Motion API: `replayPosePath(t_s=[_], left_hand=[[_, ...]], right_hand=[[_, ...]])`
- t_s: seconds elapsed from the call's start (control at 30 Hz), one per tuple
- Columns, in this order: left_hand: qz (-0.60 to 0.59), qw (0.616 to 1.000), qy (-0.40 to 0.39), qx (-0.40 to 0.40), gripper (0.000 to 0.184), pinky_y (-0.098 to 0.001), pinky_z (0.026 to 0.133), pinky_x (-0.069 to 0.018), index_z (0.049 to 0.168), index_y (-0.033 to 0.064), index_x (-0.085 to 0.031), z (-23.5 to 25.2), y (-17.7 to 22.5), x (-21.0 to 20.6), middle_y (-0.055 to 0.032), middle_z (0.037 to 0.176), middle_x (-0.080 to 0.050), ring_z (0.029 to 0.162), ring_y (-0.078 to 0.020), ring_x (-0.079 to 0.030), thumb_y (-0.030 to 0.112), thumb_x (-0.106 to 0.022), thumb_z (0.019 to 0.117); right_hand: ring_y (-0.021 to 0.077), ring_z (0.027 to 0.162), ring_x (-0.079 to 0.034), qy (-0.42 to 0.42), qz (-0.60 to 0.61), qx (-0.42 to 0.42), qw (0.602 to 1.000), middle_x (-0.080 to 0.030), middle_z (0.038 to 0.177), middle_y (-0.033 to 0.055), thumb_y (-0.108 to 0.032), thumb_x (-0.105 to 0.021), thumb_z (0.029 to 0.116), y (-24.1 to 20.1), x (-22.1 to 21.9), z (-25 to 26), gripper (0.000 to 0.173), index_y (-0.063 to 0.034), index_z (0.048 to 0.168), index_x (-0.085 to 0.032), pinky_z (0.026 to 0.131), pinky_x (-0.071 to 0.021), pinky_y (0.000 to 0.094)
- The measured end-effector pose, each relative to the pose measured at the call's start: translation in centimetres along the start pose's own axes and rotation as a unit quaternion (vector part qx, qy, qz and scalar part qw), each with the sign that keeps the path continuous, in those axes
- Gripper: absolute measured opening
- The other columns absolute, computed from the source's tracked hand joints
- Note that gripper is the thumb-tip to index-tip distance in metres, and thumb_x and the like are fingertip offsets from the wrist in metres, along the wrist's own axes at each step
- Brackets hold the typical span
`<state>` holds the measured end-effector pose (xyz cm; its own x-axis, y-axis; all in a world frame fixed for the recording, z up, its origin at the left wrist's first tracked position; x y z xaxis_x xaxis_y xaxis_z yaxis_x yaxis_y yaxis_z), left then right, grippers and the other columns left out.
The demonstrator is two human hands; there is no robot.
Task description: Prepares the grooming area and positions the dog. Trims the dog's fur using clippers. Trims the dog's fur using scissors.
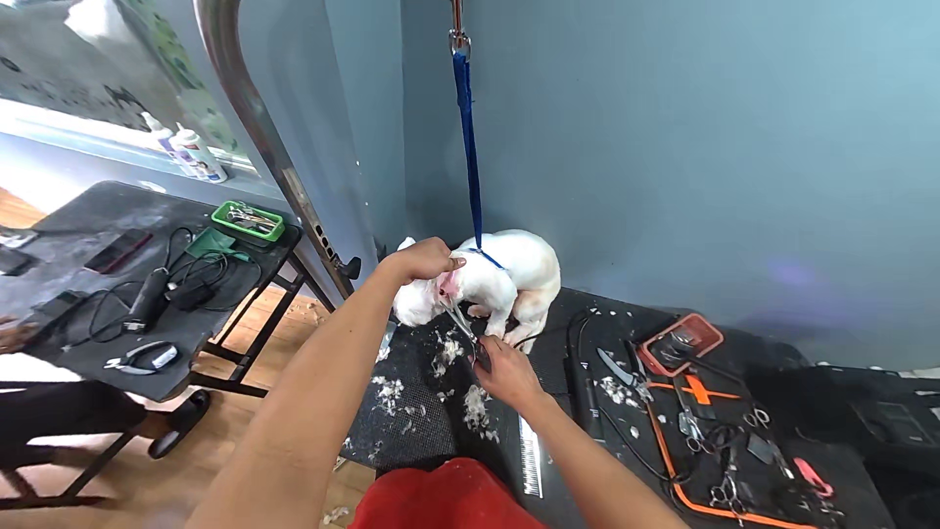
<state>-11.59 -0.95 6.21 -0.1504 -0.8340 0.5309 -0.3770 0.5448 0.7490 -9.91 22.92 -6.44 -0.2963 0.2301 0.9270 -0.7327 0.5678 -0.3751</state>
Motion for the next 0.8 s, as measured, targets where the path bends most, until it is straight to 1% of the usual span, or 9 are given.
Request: replayPosePath(t_s=[0.07, 0.2, 0.3, 0.4, 0.5, 0.63, 0.67, 0.73, 0.8], left_hand=[[-0.002, 1.000, 0.001, 0.002, 0.045, -0.0478, 0.078, -0.0546, 0.095, -0.0028, -0.066, 0.0, 0.1, 0.1, -0.0172, 0.089, -0.068, 0.082, -0.0254, -0.066, 0.040, -0.056, 0.1054], [0.010, 1.000, -0.004, 0.012, 0.045, -0.0472, 0.078, -0.0546, 0.097, -0.0024, -0.065, 0.1, 0.3, 0.2, -0.0170, 0.091, -0.067, 0.083, -0.0252, -0.066, 0.040, -0.055, 0.1058], [0.018, 1.000, -0.005, 0.016, 0.044, -0.0464, 0.077, -0.0545, 0.096, -0.0013, -0.065, 0.2, 0.4, 0.2, -0.0160, 0.089, -0.067, 0.082, -0.0247, -0.066, 0.041, -0.055, 0.1054], [0.021, 1.000, -0.008, 0.019, 0.044, -0.0469, 0.078, -0.0546, 0.097, -0.0013, -0.065, 0.3, 0.8, 0.4, -0.0161, 0.090, -0.067, 0.083, -0.0246, -0.066, 0.041, -0.056, 0.1052], [0.038, 0.999, -0.010, 0.011, 0.044, -0.0464, 0.077, -0.0545, 0.094, -0.0010, -0.065, 0.3, 1.9, 0.8, -0.0154, 0.088, -0.067, 0.081, -0.0241, -0.066, 0.041, -0.055, 0.1054], [0.116, 0.993, -0.014, -0.006, 0.045, -0.0455, 0.073, -0.0516, 0.088, 0.0011, -0.065, 0.2, 4.4, 1.5, -0.0130, 0.083, -0.065, 0.077, -0.0227, -0.063, 0.042, -0.056, 0.1047], [0.149, 0.989, -0.015, -0.013, 0.046, -0.0467, 0.074, -0.0513, 0.087, 0.0015, -0.065, 0.1, 5.2, 1.7, -0.0129, 0.084, -0.065, 0.078, -0.0233, -0.062, 0.043, -0.056, 0.1046], [0.231, 0.972, -0.022, -0.033, 0.049, -0.0525, 0.079, -0.0500, 0.088, 0.0003, -0.065, 0.1, 6.8, 1.8, -0.0155, 0.088, -0.064, 0.084, -0.0282, -0.063, 0.044, -0.053, 0.1055], [0.311, 0.948, -0.037, -0.054, 0.051, -0.0578, 0.082, -0.0494, 0.090, -0.0014, -0.066, 0.4, 8.4, 1.6, -0.0188, 0.093, -0.065, 0.089, -0.0331, -0.063, 0.044, -0.050, 0.1068]], right_hand=[[0.0282, 0.096, -0.072, -0.004, -0.007, -0.003, 1.000, -0.072, 0.112, 0.0115, -0.033, -0.064, 0.0962, 0.0, 0.2, 0.1, 0.039, -0.0062, 0.124, -0.068, 0.083, -0.0600, 0.0488], [0.0278, 0.093, -0.073, 0.011, -0.019, 0.008, 1.000, -0.072, 0.110, 0.0111, -0.028, -0.065, 0.0955, 0.1, 0.7, 0.2, 0.035, -0.0064, 0.123, -0.068, 0.080, -0.0605, 0.0484], [0.0276, 0.090, -0.073, 0.029, -0.030, 0.017, 0.999, -0.073, 0.109, 0.0105, -0.025, -0.066, 0.0940, 0.2, 1.1, 0.3, 0.033, -0.0068, 0.121, -0.069, 0.076, -0.0609, 0.0488], [0.0271, 0.087, -0.073, 0.046, -0.034, 0.025, 0.998, -0.073, 0.107, 0.0100, -0.025, -0.068, 0.0926, 0.3, 1.4, 0.3, 0.032, -0.0071, 0.119, -0.069, 0.073, -0.0613, 0.0482], [0.0277, 0.088, -0.073, 0.047, -0.032, 0.021, 0.998, -0.072, 0.106, 0.0110, -0.026, -0.069, 0.0927, 0.3, 1.7, 0.6, 0.033, -0.0064, 0.120, -0.069, 0.074, -0.0608, 0.0489], [0.0271, 0.083, -0.073, 0.076, -0.006, 0.024, 0.997, -0.072, 0.101, 0.0103, -0.024, -0.071, 0.0907, 0.1, 2.4, 1.0, 0.034, -0.0061, 0.119, -0.069, 0.070, -0.0607, 0.0490], [0.0269, 0.082, -0.073, 0.082, 0.002, 0.031, 0.996, -0.072, 0.101, 0.0103, -0.024, -0.071, 0.0909, 0.0, 2.5, 1.0, 0.034, -0.0058, 0.119, -0.069, 0.070, -0.0609, 0.0490], [0.0260, 0.080, -0.072, 0.099, 0.020, 0.052, 0.994, -0.071, 0.099, 0.0100, -0.022, -0.070, 0.0921, 0.0, 2.7, 1.0, 0.030, -0.0050, 0.117, -0.069, 0.069, -0.0611, 0.0483], [0.0240, 0.078, -0.072, 0.124, 0.040, 0.073, 0.989, -0.071, 0.094, 0.0086, -0.019, -0.070, 0.0912, 0.1, 2.8, 0.7, 0.025, -0.0049, 0.111, -0.070, 0.068, -0.0615, 0.0462]])
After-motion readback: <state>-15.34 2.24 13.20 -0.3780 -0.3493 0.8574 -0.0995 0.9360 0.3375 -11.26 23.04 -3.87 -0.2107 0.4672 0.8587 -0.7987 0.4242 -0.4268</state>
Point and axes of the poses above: each hand's wrist, its own z-axis towards the middle knuckle, its own x-axis out of the back of the hand, y = z × x, the point moved 5 cm from there along z, towards the middle knuckle
